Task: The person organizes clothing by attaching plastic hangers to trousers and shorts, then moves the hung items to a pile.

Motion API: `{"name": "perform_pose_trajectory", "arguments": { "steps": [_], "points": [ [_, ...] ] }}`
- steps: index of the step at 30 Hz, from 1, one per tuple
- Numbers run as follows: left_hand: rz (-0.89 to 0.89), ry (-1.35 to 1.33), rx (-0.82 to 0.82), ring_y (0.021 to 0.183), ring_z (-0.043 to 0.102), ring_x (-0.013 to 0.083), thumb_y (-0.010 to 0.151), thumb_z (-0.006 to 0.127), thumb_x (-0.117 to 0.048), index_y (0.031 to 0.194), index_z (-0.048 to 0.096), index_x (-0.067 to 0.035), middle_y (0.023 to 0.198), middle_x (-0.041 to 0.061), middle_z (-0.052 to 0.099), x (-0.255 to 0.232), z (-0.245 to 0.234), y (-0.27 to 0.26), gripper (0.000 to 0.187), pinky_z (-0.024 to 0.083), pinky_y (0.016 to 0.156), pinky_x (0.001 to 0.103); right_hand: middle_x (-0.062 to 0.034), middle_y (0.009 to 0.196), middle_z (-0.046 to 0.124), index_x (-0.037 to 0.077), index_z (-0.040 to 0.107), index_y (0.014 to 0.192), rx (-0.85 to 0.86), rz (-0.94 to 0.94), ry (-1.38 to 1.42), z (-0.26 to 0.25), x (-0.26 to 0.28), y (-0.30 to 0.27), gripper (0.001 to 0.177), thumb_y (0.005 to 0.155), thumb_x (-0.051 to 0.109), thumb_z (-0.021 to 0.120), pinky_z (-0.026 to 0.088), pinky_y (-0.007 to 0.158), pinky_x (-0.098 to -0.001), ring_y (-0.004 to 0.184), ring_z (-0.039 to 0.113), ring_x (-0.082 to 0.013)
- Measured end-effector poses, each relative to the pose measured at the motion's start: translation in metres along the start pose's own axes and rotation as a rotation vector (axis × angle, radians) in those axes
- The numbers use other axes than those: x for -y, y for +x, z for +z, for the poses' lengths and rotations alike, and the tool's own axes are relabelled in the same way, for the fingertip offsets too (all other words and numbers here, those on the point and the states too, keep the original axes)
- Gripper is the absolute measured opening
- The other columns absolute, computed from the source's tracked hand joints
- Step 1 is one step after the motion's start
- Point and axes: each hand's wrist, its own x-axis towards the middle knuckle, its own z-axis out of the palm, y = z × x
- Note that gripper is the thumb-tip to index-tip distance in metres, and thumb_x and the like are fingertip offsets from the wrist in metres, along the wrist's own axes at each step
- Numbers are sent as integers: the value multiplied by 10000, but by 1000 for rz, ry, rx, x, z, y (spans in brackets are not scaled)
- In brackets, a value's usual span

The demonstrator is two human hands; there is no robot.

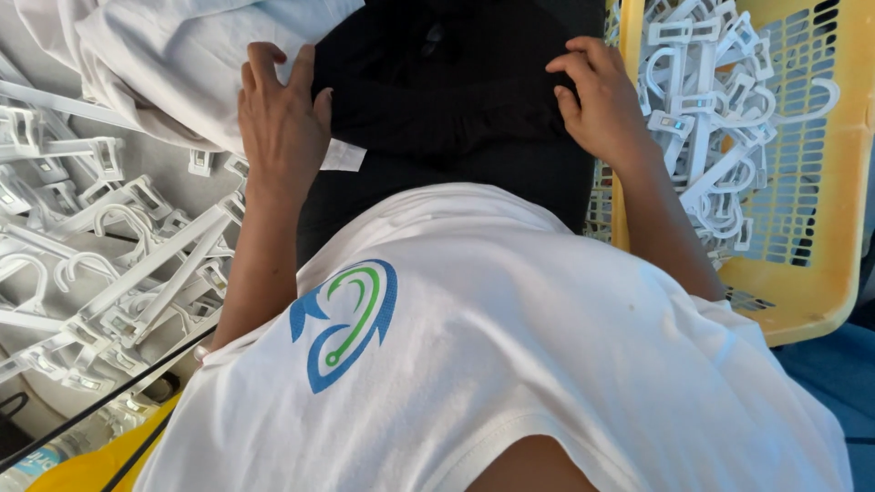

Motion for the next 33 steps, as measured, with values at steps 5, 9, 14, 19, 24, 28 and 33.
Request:
{"name": "perform_pose_trajectory", "arguments": {
  "steps": [5, 9, 14, 19, 24, 28, 33],
  "points": [
    [62, 33, -43, 1136, 464, 362, 931, 741, -146, 1319, 535, -47, 1301, 182, 392, -23, -25, 3, 451, 501, 780, 467, -220, 1285, 434, -40, 564, 1194, -31, -65, -12, -19, 14, 9, 212, 984, -15, 551, 424, 953, -486, 1179, 444, -390],
    [170, 22, 98, 1385, 178, 445, 915, 783, -284, 1468, 485, -81, 1531, 202, 221, -39, -4, -7, 660, 200, 1074, 669, -242, 1291, 447, -40, 570, 1189, -24, -164, -8, -21, 37, 23, 224, 978, 36, 567, 411, 964, -511, 1171, 443, -418],
    [208, 202, 185, 1454, 117, 421, 917, 520, -587, 1494, 462, -161, 1570, 220, 294, -19, 58, -36, 720, 49, 1095, 687, -230, 1423, 406, 30, 551, 1279, 151, -162, -51, 27, 40, 25, 355, 946, 145, 596, 333, 1046, -555, 1299, 358, -450],
    [208, 135, 158, 1432, 186, 419, 926, 556, -555, 1466, 505, -145, 1531, 227, 357, -20, 54, -32, 680, 57, 1091, 671, -170, 1522, 271, 124, 415, 1406, 493, -2, -60, 50, 32, 20, 448, 999, 308, 409, 92, 1123, -560, 1417, 154, -370],
    [211, 82, 171, 1426, 182, 435, 933, 557, -527, 1462, 500, -119, 1526, 246, 352, -21, 52, -31, 671, 59, 1078, 689, -186, 1493, 321, 123, 433, 1400, 442, -19, -42, 49, 20, 18, 454, 990, 316, 453, 138, 1125, -532, 1400, 201, -375],
    [174, -17, 226, 1404, 136, 455, 871, 625, -495, 1470, 435, -99, 1516, 282, 268, -23, 38, -27, 742, 90, 1055, 711, -219, 1503, 299, 97, 453, 1371, 395, 22, 265, 8, 22, 22, 435, 960, 213, 542, 186, 1121, -538, 1414, 188, -399],
    [127, -135, 316, 1395, 41, 484, 881, 614, -470, 1493, 348, -102, 1530, 291, 155, -19, 8, -18, 762, 17, 1056, 710, -198, 1386, 440, 36, 505, 1291, -78, 181, 168, -46, -31, -1, 276, 1025, 105, 529, 302, 1042, -526, 1290, 398, -376]
  ]
}}
